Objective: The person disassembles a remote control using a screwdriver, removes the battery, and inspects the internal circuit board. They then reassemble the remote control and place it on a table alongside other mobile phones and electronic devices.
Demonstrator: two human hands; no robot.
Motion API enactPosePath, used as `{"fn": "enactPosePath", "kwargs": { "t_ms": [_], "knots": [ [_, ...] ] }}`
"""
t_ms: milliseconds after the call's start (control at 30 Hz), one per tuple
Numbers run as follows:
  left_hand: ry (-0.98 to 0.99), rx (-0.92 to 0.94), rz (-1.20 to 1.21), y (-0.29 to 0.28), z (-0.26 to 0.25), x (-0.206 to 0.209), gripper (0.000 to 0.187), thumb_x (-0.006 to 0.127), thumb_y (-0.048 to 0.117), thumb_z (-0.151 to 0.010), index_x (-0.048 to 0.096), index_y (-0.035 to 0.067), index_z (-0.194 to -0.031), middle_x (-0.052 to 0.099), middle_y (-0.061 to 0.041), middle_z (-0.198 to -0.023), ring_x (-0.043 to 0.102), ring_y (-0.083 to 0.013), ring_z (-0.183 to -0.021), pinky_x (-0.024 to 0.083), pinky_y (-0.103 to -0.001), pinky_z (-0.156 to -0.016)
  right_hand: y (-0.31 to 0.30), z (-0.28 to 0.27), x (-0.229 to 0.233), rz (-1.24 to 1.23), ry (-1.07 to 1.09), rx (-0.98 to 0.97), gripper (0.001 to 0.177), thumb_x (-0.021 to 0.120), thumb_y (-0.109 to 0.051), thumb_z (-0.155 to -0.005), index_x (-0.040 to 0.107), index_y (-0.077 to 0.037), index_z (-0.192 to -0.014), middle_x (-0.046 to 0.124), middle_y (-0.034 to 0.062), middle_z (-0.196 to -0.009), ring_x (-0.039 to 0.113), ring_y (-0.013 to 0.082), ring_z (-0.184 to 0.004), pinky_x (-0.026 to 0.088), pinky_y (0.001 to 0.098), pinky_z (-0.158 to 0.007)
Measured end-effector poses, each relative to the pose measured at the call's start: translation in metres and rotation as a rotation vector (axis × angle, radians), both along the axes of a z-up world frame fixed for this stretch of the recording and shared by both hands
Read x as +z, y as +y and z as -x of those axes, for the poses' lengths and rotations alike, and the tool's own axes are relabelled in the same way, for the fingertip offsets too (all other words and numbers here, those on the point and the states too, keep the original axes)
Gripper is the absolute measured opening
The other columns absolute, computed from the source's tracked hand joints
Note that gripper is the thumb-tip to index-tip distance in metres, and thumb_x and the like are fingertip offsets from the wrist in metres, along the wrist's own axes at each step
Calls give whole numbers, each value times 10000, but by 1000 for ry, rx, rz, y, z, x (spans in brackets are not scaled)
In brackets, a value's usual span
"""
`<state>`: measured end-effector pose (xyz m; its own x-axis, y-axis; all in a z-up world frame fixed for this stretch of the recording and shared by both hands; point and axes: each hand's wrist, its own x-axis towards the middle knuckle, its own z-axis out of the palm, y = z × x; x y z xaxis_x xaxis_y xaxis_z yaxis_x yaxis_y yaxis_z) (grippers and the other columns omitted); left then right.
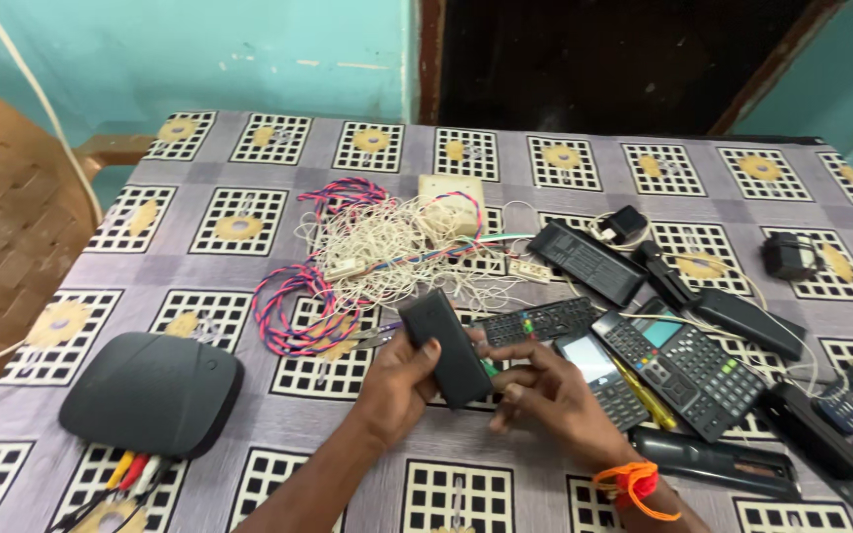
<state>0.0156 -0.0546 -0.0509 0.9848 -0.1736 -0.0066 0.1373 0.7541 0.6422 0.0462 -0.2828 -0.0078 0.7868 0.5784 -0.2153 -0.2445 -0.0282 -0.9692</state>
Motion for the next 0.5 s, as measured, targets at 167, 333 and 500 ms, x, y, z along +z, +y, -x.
{"fn": "enactPosePath", "kwargs": {
  "t_ms": [167,333,500],
  "knots": [
    [-318,473,-380,49,-7,15,511,582,240,-1097,435,52,-1549,649,-172,-1145,644,-259,-1004,541,-401,-934,-5,-2,-7,44,-152,-69,338,618,-49,-921,620,26,-1252,798,157,-966,724,187,-729,618,352,-678],
    [-606,767,-1543,82,13,66,516,614,246,-1030,504,114,-1516,643,-137,-1207,631,-294,-1091,497,-430,-972,-9,-6,-21,63,-292,-125,289,631,-63,-931,669,34,-1200,796,153,-933,706,156,-720,599,321,-666],
    [-251,347,-1992,82,21,80,662,742,381,-862,534,182,-1458,645,-135,-1116,597,-336,-1089,438,-486,-971,-16,-15,-21,204,-418,-225,240,632,-61,-928,716,17,-1139,794,118,-908,710,134,-679,614,283,-645]
  ]
}}
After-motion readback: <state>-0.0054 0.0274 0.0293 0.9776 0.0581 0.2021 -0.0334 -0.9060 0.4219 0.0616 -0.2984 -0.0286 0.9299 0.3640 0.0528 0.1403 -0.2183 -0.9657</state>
